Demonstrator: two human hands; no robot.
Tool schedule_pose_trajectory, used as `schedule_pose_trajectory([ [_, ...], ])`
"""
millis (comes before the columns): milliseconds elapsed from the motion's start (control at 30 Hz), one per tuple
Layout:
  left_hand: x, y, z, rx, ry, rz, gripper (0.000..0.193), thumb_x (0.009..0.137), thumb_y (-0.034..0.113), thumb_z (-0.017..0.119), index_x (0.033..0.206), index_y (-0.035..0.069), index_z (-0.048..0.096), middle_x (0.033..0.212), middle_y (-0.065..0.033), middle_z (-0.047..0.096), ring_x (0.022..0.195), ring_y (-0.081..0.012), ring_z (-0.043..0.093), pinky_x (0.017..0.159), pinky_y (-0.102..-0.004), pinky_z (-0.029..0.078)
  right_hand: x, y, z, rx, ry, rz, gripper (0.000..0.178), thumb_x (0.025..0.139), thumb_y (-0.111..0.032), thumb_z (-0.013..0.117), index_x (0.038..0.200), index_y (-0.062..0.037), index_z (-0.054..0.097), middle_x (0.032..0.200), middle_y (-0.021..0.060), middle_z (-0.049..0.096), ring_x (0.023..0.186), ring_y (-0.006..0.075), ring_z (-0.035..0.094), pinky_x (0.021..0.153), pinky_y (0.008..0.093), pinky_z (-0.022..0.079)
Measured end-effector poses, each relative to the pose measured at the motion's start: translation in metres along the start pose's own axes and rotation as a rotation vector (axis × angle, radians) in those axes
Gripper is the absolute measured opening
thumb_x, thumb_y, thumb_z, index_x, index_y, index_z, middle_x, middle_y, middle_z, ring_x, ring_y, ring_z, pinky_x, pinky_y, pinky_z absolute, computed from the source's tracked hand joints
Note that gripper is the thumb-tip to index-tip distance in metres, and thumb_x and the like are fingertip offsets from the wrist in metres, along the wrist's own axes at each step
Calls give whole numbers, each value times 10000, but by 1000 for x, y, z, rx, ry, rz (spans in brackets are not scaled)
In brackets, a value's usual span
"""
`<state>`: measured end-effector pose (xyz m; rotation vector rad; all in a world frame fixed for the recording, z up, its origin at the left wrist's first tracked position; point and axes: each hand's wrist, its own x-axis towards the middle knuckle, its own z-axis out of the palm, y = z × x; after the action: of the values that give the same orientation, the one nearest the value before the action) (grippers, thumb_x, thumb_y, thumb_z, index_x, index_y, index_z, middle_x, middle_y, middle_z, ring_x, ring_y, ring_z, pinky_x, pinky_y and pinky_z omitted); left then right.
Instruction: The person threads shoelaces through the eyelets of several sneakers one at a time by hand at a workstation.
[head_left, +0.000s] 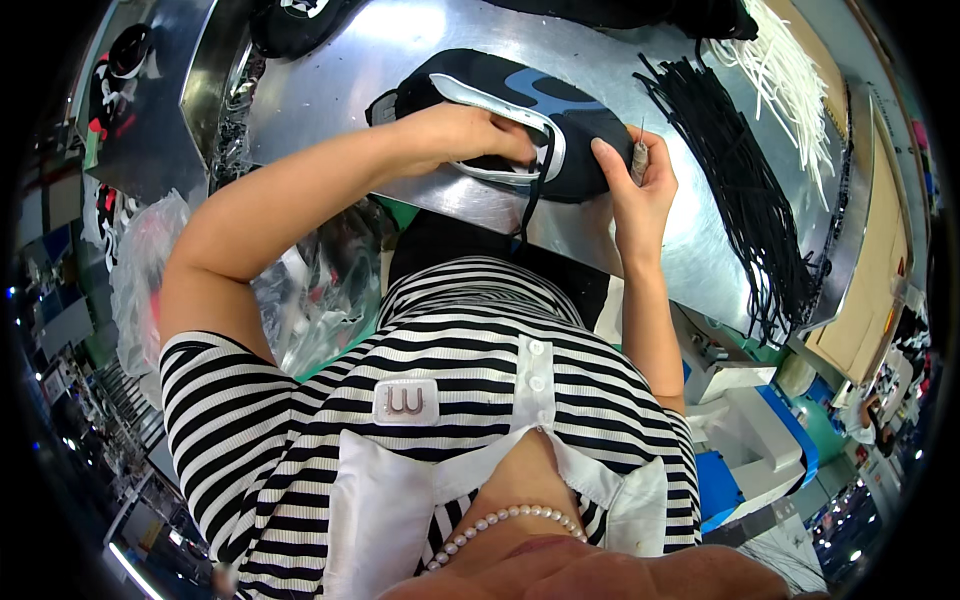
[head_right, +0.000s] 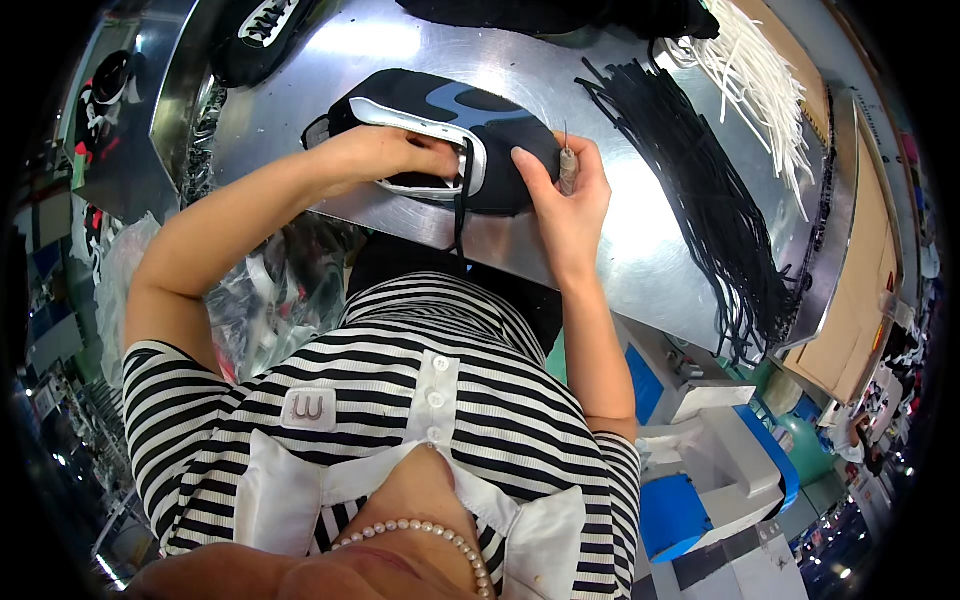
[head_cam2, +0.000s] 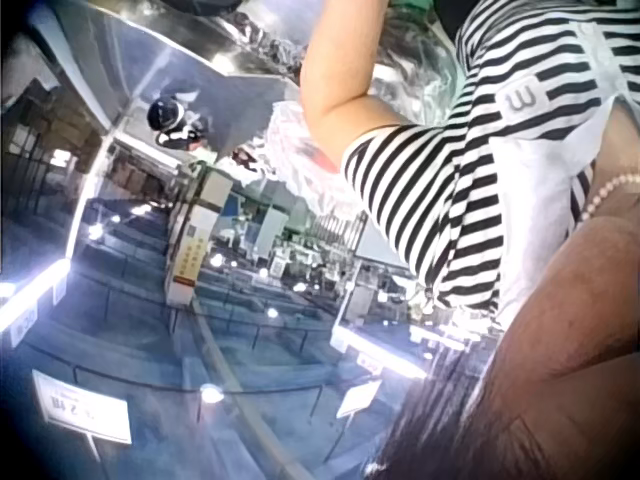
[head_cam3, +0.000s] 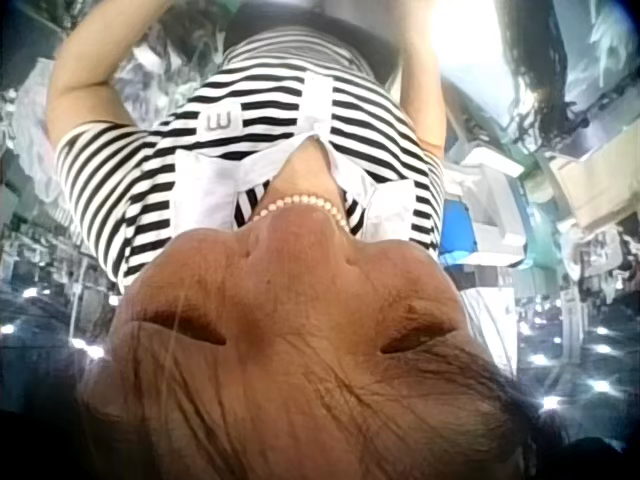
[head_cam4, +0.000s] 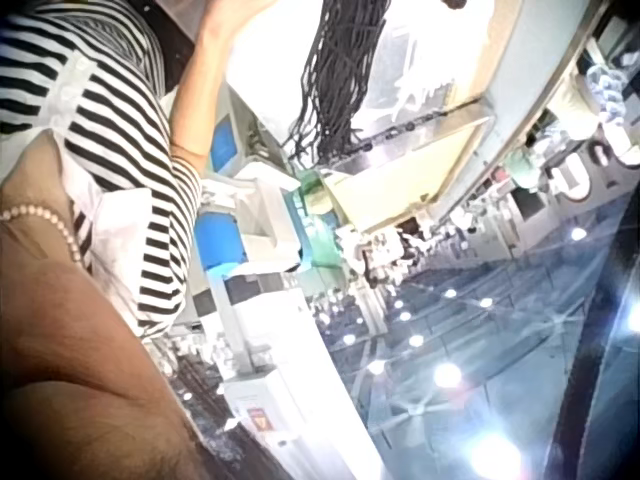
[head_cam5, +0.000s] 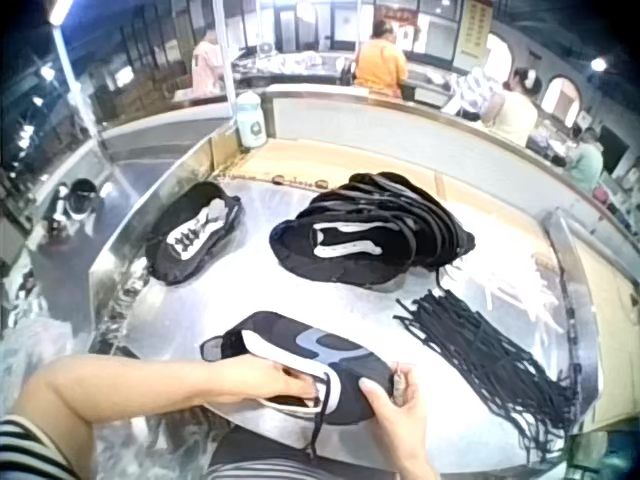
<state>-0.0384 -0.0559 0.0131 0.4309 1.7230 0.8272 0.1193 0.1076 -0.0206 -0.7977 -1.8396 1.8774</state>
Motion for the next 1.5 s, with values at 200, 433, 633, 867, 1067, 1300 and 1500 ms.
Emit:
schedule_pose_trajectory([
  [200,20,-59,-2,3,-26,308,439,888,417,680,1126,50,718,1045,-36,708,973,-133,606,899,-267,440,-1,2,-7,27,-16,99,320,840,-153,784,1041,37,623,905,66,682,790,103,627,727,227,519],
  [433,17,-37,8,-47,-77,163,380,899,363,683,1170,98,707,1096,-50,691,1071,-147,603,981,-321,435,-5,13,-9,76,3,49,325,849,-171,777,1036,40,617,897,70,683,774,99,628,701,226,520],
  [633,29,-63,9,449,363,728,192,904,133,679,1042,9,729,962,-80,737,865,-127,676,822,-270,535,-4,16,-24,111,-3,184,324,860,-203,765,1021,35,615,871,76,680,756,102,614,707,233,507],
  [867,31,-39,15,402,286,645,163,870,104,727,980,-14,749,953,-66,747,849,-100,660,813,-255,522,2,10,-27,16,-44,232,307,869,-269,753,1027,-43,620,702,-60,567,532,9,435,456,196,264],
  [1067,31,-39,10,358,221,656,186,880,138,734,992,-10,741,945,-46,734,848,-102,648,809,-255,518,6,16,-31,70,-70,255,375,853,-263,771,1022,33,616,865,66,670,769,103,610,719,235,495],
  [1300,7,-34,-2,795,599,823,93,865,83,703,929,16,705,869,-89,677,722,-163,619,674,-269,493,6,27,-31,68,-109,170,380,861,-277,768,1023,30,615,867,77,680,775,102,622,699,227,491],
  [1500,-41,-31,-106,929,1195,650,57,873,82,664,895,31,671,874,-126,665,816,-316,633,737,-399,496,17,17,-68,10,-74,148,367,875,-300,747,1009,23,633,844,54,672,771,93,611,723,235,485],
])
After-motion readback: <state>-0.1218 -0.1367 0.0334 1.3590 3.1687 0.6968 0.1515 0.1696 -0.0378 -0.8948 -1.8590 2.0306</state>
